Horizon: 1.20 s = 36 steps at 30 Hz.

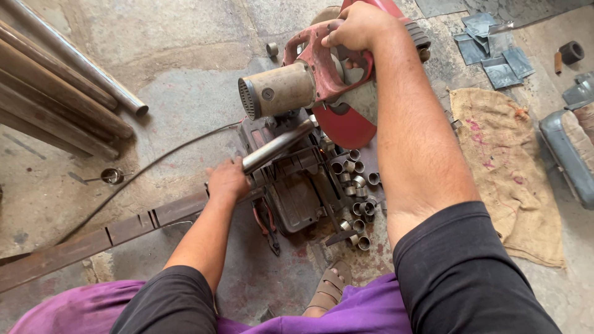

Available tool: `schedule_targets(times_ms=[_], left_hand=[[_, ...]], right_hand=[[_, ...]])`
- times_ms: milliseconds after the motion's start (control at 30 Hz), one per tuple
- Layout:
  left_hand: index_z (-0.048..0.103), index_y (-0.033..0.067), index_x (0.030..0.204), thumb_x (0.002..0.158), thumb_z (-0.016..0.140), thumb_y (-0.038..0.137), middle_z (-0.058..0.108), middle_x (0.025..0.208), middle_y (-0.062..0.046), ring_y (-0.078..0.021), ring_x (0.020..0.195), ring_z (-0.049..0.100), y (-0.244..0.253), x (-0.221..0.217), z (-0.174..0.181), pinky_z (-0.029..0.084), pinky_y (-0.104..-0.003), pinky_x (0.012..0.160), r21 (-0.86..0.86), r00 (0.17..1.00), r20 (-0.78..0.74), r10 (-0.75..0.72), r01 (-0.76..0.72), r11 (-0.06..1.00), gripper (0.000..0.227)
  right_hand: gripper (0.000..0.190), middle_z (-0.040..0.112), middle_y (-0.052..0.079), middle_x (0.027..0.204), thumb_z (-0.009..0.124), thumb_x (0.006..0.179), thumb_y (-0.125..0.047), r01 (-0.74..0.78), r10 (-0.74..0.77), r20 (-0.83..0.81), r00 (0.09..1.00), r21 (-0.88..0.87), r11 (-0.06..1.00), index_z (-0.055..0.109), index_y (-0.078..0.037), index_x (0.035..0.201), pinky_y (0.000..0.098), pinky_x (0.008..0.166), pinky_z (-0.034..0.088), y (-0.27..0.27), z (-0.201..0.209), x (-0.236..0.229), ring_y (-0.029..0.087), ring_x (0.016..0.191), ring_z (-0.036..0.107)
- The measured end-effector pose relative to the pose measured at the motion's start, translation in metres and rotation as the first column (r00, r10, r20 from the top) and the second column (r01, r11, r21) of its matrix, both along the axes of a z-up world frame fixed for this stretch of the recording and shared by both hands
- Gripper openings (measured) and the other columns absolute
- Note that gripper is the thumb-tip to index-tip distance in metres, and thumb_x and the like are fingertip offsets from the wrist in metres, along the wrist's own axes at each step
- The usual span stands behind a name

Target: The person uses a red chop saw to cut a long metal pipe into short segments. They repeatedly position the pipe, lower the saw blade to cut, and lift the blade to reposition the pipe, producing a growing pile of cut pieces on the floor.

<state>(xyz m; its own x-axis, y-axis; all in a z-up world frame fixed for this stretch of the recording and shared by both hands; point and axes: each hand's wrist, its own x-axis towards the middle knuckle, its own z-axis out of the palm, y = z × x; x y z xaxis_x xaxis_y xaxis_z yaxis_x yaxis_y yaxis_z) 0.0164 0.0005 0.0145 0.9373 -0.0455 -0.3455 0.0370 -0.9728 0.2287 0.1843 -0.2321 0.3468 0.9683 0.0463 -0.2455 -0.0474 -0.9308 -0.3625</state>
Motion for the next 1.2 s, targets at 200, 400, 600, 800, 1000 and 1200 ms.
schedule_targets(times_ms=[200,400,600,800,1000,1200], left_hand=[[0.051,0.0237,0.147,0.091,0.068,0.031,0.062,0.132,-0.005,-0.0220,0.129,0.057,0.001,0.006,0.002,0.037,-0.051,0.109,0.008,0.980,0.021,-0.200,0.199,0.980,0.059],[0.051,0.0271,0.144,0.088,0.070,0.037,0.061,0.133,-0.004,-0.0216,0.128,0.057,0.015,-0.004,0.004,0.039,-0.048,0.105,-0.031,0.968,0.012,-0.251,0.251,0.967,0.060],[0.053,0.0230,0.144,0.091,0.068,0.036,0.060,0.137,-0.006,-0.0235,0.133,0.055,0.011,-0.014,-0.018,0.040,-0.052,0.108,-0.040,0.988,-0.070,-0.136,0.133,0.990,0.056],[0.049,0.0213,0.145,0.090,0.069,0.031,0.059,0.137,-0.008,-0.0263,0.136,0.051,-0.004,-0.013,-0.036,0.036,-0.053,0.113,-0.014,0.990,-0.037,-0.134,0.134,0.991,0.058],[0.046,0.0199,0.146,0.090,0.071,0.039,0.058,0.136,-0.010,-0.0271,0.131,0.054,-0.003,-0.014,-0.037,0.041,-0.050,0.107,-0.042,0.987,0.045,-0.152,0.154,0.987,0.064],[0.049,0.0226,0.144,0.088,0.071,0.030,0.058,0.136,-0.008,-0.0274,0.131,0.055,-0.020,-0.011,-0.035,0.041,-0.051,0.107,-0.054,0.994,0.040,-0.103,0.106,0.993,0.061]], right_hand=[[0.048,0.075,0.010,0.094,0.082,0.087,-0.029,-0.042,0.041,0.042,0.998,0.012,0.999,0.067,-0.004,0.124,0.0370,0.057,0.056,-0.009,-0.007,0.008,0.018,0.067,0.071],[0.043,0.075,0.011,0.088,0.081,0.088,-0.032,-0.072,0.076,0.065,0.995,-0.064,0.995,0.068,-0.006,0.120,0.0380,0.063,0.056,-0.017,-0.014,0.015,0.020,0.070,0.072],[0.043,0.076,0.014,0.096,0.084,0.087,-0.034,-0.119,0.127,0.106,0.986,-0.079,0.990,0.071,-0.002,0.114,0.0402,0.070,0.055,-0.024,-0.022,0.013,0.021,0.078,0.072],[0.061,0.073,0.014,0.110,0.084,0.082,-0.037,-0.083,0.093,0.131,0.987,-0.078,0.993,0.063,-0.006,0.130,0.0424,0.084,0.057,-0.029,-0.029,0.009,0.028,0.097,0.073],[0.057,0.074,0.015,0.111,0.085,0.082,-0.037,-0.080,0.091,0.133,0.987,-0.084,0.993,0.066,-0.006,0.126,0.0412,0.086,0.055,-0.030,-0.028,0.003,0.026,0.100,0.072],[0.049,0.076,0.012,0.106,0.083,0.083,-0.037,-0.047,0.052,0.099,0.994,-0.057,0.997,0.070,-0.009,0.120,0.0413,0.082,0.057,-0.027,-0.027,-0.005,0.023,0.093,0.074]])
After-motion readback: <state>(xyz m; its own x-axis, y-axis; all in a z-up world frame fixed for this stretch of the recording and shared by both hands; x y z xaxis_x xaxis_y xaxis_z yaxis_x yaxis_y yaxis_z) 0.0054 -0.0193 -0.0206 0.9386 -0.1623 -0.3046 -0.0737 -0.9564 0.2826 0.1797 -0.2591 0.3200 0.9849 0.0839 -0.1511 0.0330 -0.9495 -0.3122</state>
